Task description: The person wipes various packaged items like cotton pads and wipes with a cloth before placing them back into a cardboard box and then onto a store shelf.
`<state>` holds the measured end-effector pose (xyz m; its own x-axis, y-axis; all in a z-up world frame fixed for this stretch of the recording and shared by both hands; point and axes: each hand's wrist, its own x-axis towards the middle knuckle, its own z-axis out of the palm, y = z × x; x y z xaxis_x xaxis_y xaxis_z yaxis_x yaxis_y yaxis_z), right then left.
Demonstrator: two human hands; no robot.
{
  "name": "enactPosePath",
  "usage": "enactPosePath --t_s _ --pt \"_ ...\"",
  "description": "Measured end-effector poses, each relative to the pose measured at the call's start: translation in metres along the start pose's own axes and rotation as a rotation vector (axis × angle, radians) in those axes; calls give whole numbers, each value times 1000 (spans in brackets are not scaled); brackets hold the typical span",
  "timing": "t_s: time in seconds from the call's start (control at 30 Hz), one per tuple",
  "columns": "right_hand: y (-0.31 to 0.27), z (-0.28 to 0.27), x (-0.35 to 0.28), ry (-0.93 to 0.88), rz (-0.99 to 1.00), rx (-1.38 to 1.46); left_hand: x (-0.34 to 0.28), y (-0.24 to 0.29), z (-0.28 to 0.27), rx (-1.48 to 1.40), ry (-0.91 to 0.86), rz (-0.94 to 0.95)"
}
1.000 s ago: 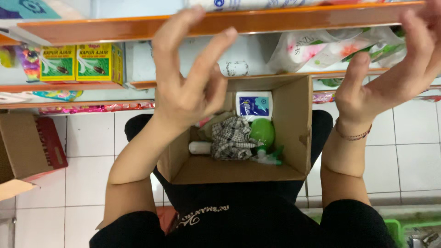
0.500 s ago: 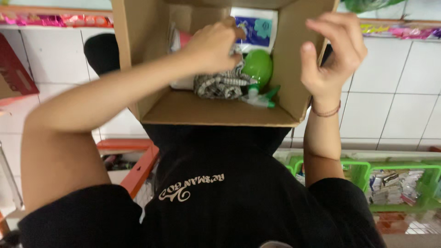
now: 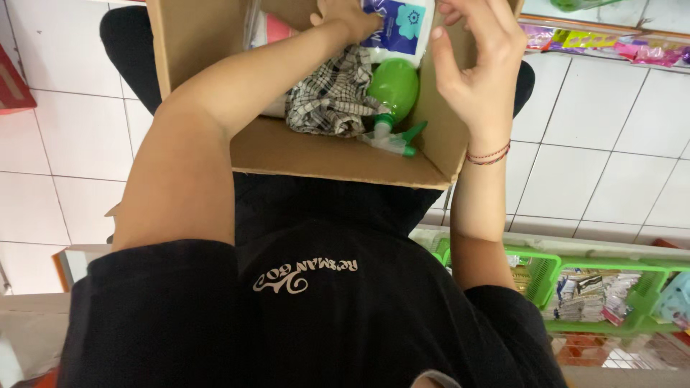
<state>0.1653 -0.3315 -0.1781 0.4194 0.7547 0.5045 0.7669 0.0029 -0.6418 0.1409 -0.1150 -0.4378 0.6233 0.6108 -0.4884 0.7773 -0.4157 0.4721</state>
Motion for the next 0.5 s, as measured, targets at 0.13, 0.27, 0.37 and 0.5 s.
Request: enactPosePath --t_s 0.13,0.27,0.37,0.5 --pt "1 1 3 -16 30 14 -3 1 -17 -313 -271 92" --pt "0 -1 3 -20 16 37 -36 8 -52 -115 -157 112" --pt "-8 0 8 -29 18 -1 -78 13 -82 -45 -15 332" --pt "-24 0 19 -57 -17 -78 -135 14 -131 7 143 846"
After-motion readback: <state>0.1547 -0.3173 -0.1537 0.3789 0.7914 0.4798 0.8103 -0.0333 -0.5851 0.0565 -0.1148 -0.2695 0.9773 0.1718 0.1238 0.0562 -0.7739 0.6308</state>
